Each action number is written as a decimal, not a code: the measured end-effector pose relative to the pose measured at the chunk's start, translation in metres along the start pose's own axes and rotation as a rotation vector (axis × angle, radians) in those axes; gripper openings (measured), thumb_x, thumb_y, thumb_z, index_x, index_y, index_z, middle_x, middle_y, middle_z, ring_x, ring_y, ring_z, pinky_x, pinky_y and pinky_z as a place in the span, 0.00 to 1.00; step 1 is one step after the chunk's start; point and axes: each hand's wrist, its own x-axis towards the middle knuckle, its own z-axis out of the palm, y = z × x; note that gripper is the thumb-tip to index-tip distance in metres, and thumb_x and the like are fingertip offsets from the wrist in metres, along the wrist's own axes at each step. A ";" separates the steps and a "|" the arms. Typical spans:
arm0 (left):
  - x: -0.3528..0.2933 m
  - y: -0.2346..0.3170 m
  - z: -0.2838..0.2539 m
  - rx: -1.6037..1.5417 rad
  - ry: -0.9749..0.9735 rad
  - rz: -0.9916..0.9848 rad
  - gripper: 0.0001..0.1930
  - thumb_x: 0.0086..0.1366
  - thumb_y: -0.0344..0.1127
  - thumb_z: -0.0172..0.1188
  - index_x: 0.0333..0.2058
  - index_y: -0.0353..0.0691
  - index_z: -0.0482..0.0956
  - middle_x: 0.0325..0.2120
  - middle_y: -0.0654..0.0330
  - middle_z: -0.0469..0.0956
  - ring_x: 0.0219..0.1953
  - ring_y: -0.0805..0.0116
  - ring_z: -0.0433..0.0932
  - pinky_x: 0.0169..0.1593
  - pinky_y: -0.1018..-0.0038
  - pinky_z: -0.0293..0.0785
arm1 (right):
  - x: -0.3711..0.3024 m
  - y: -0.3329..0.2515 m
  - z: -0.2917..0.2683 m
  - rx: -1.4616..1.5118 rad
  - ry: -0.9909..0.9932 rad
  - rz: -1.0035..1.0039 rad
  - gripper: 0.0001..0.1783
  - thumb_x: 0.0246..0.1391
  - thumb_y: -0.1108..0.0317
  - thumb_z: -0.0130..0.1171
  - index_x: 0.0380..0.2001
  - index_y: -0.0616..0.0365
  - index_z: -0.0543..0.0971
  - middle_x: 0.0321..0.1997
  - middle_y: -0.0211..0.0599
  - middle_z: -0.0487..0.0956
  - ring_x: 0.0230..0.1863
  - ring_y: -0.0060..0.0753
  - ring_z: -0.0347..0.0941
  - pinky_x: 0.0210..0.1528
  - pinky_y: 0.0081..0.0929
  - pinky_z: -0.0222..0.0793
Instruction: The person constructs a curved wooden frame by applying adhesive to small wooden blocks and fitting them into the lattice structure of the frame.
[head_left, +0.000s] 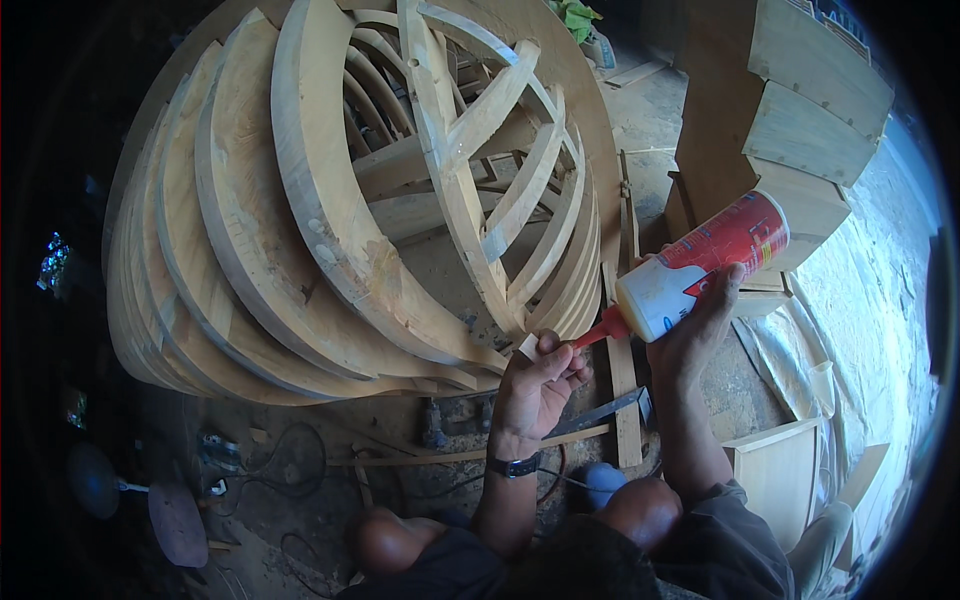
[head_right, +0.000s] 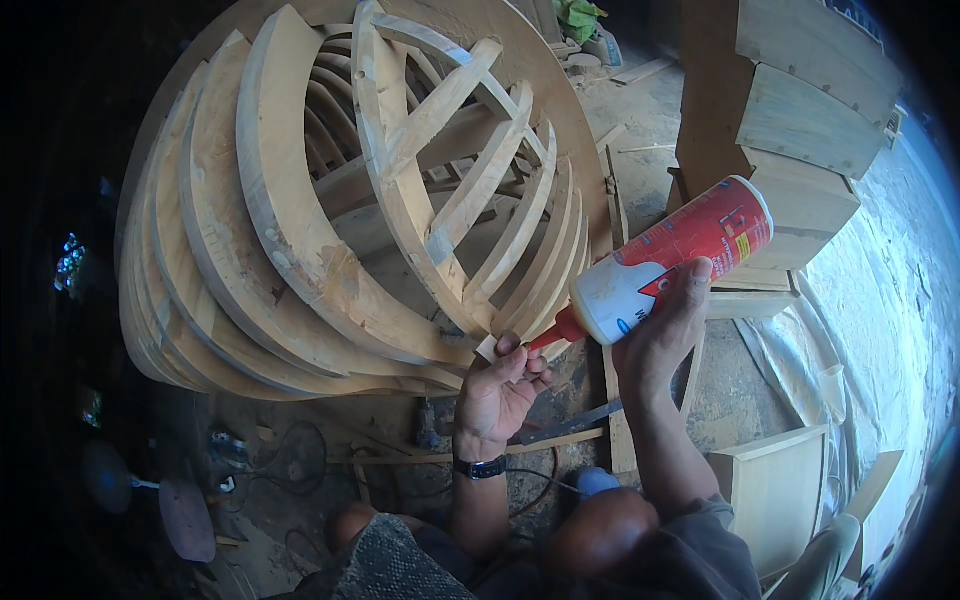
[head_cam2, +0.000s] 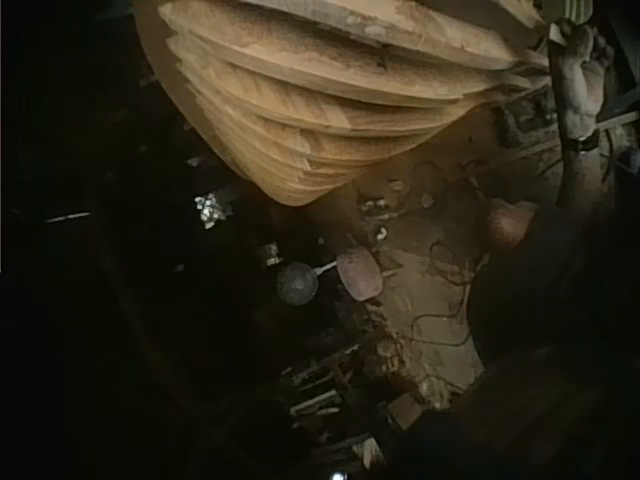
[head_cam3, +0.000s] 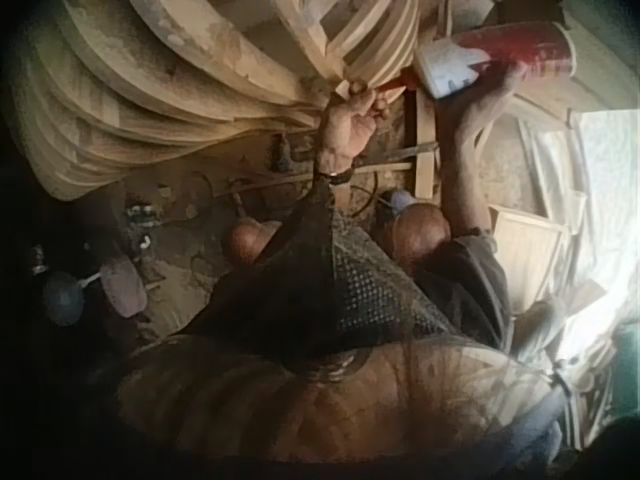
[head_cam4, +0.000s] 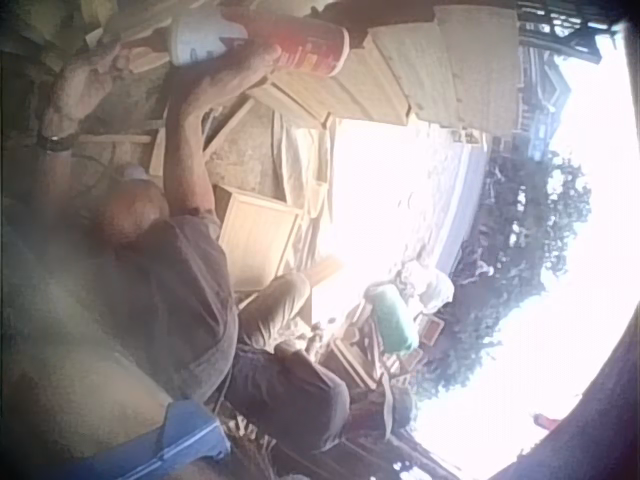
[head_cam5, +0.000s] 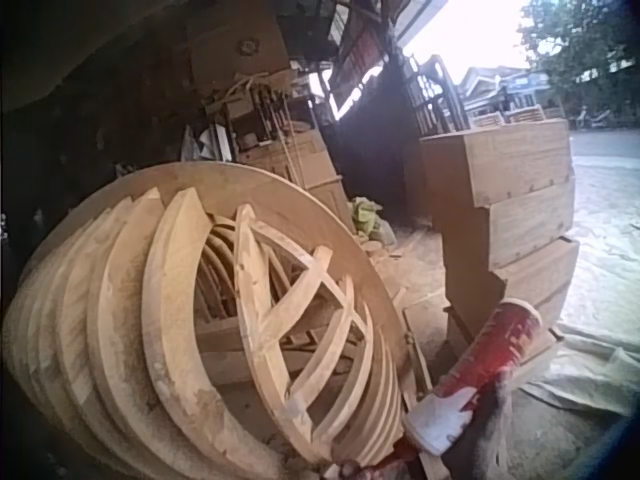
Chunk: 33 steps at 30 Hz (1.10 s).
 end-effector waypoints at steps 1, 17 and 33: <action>0.000 0.000 -0.001 -0.018 -0.009 -0.011 0.07 0.66 0.28 0.59 0.36 0.50 0.70 0.33 0.65 0.80 0.39 0.73 0.78 0.50 0.67 0.74 | 0.000 0.001 0.000 0.007 0.001 0.010 0.31 0.65 0.41 0.49 0.51 0.62 0.67 0.42 0.39 0.74 0.43 0.31 0.76 0.48 0.34 0.74; -0.003 -0.008 0.016 0.241 -0.030 0.284 0.10 0.64 0.30 0.56 0.43 0.44 0.69 0.34 0.62 0.72 0.39 0.71 0.72 0.51 0.69 0.68 | 0.005 -0.009 0.004 0.069 -0.036 0.269 0.34 0.62 0.38 0.49 0.50 0.60 0.68 0.40 0.43 0.78 0.40 0.40 0.79 0.46 0.39 0.76; -0.008 0.022 0.055 0.351 -0.185 0.476 0.28 0.74 0.48 0.41 0.62 0.31 0.61 0.41 0.59 0.68 0.44 0.69 0.66 0.52 0.70 0.63 | 0.015 -0.111 0.124 0.179 -0.710 -0.028 0.35 0.62 0.37 0.47 0.52 0.61 0.71 0.41 0.48 0.80 0.40 0.47 0.80 0.46 0.47 0.78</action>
